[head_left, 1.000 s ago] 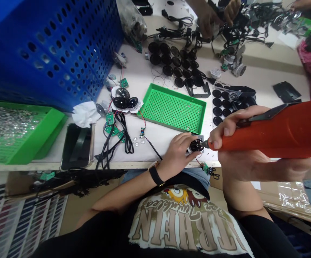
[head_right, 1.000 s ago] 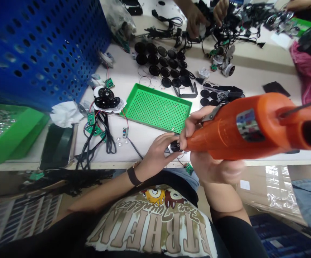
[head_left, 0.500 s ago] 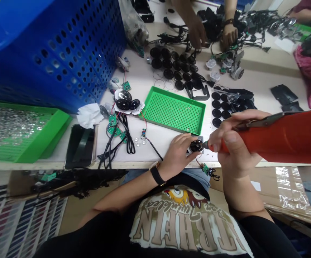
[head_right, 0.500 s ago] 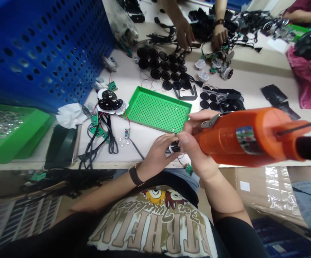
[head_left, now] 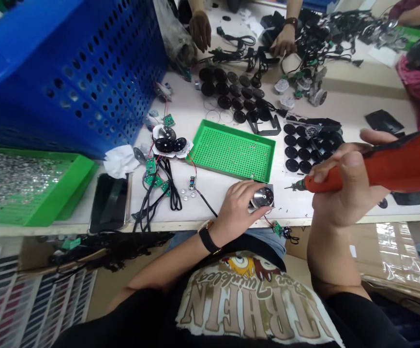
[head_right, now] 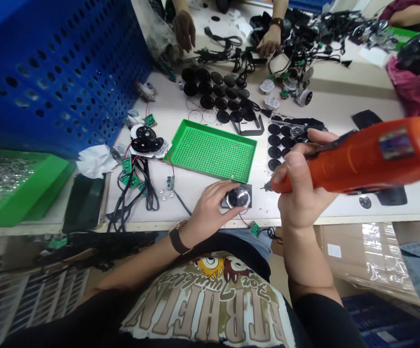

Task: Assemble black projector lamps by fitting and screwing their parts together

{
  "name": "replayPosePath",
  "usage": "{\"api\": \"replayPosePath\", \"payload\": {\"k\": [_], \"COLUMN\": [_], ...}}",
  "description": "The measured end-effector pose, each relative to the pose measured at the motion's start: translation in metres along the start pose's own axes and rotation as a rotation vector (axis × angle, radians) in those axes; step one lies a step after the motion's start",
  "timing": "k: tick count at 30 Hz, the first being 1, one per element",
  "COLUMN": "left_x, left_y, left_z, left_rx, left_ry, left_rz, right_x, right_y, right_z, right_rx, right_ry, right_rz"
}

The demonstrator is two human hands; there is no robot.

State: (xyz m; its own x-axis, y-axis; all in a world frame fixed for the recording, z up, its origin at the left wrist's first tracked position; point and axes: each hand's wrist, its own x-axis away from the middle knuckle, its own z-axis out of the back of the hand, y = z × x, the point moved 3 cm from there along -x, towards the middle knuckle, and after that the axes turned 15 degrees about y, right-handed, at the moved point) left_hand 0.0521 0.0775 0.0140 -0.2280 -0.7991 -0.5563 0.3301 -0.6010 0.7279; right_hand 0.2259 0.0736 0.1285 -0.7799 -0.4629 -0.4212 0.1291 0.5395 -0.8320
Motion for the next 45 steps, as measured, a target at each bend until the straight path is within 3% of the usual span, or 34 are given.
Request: {"api": "replayPosePath", "payload": {"k": [5, 11, 17, 20, 25, 27, 30, 33, 35, 40, 45], "left_x": [-0.01, -0.017, -0.066, -0.093, -0.102, -0.098, -0.084, -0.055, -0.034, -0.006, -0.003], "left_y": [-0.002, -0.028, -0.063, -0.085, -0.111, -0.103, -0.067, -0.024, -0.006, -0.001, -0.004], "left_z": [0.026, 0.048, 0.05, 0.046, 0.041, 0.045, 0.051, 0.043, 0.03, 0.004, 0.002], "left_rx": [-0.045, -0.25, -0.341, -0.458, -0.578, -0.555, -0.388, -0.058, 0.05, -0.022, -0.038], "left_ry": [0.036, 0.056, -0.037, -0.141, -0.263, -0.224, -0.173, -0.302, -0.379, -0.347, -0.277], "left_rz": [0.028, 0.049, 0.024, 0.057, 0.177, 0.15, 0.038, -0.02, -0.013, 0.009, -0.025], "right_x": [-0.005, -0.002, 0.0, 0.004, 0.013, 0.015, 0.014, 0.013, 0.013, 0.009, -0.003], "right_y": [0.013, 0.014, 0.02, 0.02, 0.014, 0.011, 0.008, 0.011, 0.016, 0.024, 0.026], "right_z": [0.002, 0.003, 0.0, 0.0, 0.002, 0.003, 0.007, 0.013, 0.018, 0.025, 0.024], "right_rx": [0.022, 0.08, 0.008, -0.018, -0.039, -0.031, -0.019, 0.0, 0.008, 0.029, 0.134], "right_ry": [-0.049, -0.065, -0.073, -0.085, -0.166, -0.189, -0.181, -0.14, -0.115, -0.068, -0.047], "right_rz": [-0.087, -0.061, -0.157, -0.178, -0.209, -0.189, -0.173, -0.205, -0.232, -0.243, -0.195]}}
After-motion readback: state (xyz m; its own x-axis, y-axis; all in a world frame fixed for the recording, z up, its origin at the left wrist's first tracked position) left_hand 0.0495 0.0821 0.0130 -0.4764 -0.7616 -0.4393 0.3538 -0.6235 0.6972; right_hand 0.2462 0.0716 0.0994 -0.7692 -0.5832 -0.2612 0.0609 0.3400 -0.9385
